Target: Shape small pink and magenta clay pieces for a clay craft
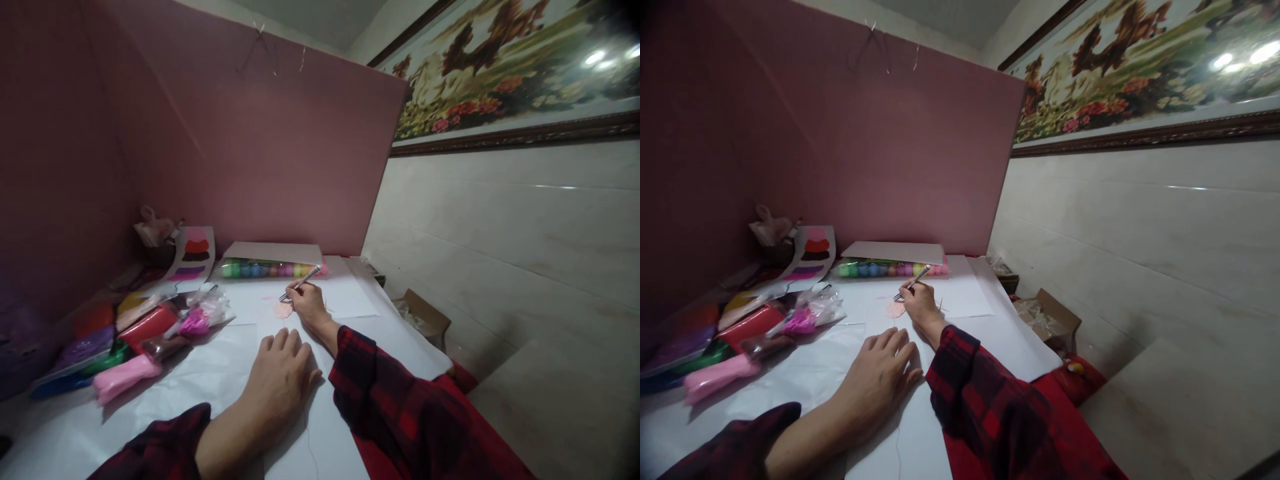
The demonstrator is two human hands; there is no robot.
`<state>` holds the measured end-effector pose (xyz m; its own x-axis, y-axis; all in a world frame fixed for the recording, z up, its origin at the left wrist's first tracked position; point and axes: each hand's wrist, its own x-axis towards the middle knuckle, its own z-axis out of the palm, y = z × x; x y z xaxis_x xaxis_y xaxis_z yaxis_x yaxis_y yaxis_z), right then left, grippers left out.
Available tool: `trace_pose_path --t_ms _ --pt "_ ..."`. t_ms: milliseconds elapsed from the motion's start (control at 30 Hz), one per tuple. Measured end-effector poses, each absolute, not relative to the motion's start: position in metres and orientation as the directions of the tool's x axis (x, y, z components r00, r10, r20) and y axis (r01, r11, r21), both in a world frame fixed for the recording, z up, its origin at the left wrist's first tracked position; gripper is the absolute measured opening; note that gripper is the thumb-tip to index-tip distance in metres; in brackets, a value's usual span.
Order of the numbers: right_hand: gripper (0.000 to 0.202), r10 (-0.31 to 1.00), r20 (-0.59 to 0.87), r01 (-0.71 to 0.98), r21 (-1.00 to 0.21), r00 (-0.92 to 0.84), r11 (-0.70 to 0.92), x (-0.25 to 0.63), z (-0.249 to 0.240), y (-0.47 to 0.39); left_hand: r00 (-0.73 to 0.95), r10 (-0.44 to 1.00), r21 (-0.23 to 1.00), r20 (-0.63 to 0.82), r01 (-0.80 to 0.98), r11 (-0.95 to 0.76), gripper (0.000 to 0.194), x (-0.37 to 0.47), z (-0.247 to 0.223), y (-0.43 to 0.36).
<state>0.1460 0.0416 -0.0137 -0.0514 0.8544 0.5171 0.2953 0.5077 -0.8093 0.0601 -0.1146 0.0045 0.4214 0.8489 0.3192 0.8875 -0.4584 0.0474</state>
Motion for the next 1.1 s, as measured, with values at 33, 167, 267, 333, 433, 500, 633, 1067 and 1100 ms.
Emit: trace_pose_path --t_ms 33,167,267,333,433,500,633,1067,1100 --pt "0.012 0.855 0.517 0.295 -0.811 -0.046 0.506 0.146 -0.0139 0.0418 0.422 0.848 0.045 0.321 0.888 -0.458 0.022 0.0603 0.0043 -0.1145" --pt "0.014 0.858 0.513 0.292 -0.815 -0.041 0.501 0.1458 -0.0136 0.0409 0.423 0.847 0.045 0.321 0.887 -0.46 0.021 0.0612 0.0034 -0.1134" --pt "0.012 0.86 0.508 0.288 -0.817 -0.05 0.5 0.1457 -0.0132 0.0401 0.423 0.847 0.036 0.323 0.889 -0.457 0.021 0.0612 0.0037 -0.1127" --pt "0.012 0.861 0.506 0.283 -0.82 -0.044 0.497 0.1457 -0.0132 0.0402 0.421 0.848 0.033 0.323 0.89 -0.455 0.021 0.0612 0.0042 -0.1128" --pt "0.013 0.863 0.503 0.271 -0.826 -0.038 0.493 0.1454 -0.0134 0.0405 0.422 0.85 0.035 0.315 0.89 -0.455 0.021 0.0614 0.0047 -0.1131" --pt "0.013 0.864 0.501 0.265 -0.828 -0.045 0.494 0.145 -0.0134 0.0404 0.424 0.85 0.036 0.314 0.889 -0.457 0.021 0.0614 0.0046 -0.1128" --pt "0.013 0.865 0.5 0.263 -0.829 -0.047 0.493 0.1447 -0.0126 0.0394 0.425 0.845 0.033 0.325 0.888 -0.459 0.021 0.0611 0.0037 -0.1123" --pt "0.014 0.856 0.515 0.296 -0.812 -0.044 0.503 0.146 -0.011 0.0376 0.429 0.849 0.046 0.31 0.885 -0.464 0.022 0.061 0.0079 -0.1154" --pt "0.014 0.856 0.515 0.298 -0.81 -0.049 0.505 0.1459 -0.0111 0.0377 0.428 0.849 0.045 0.31 0.885 -0.463 0.022 0.0611 0.0079 -0.1153"
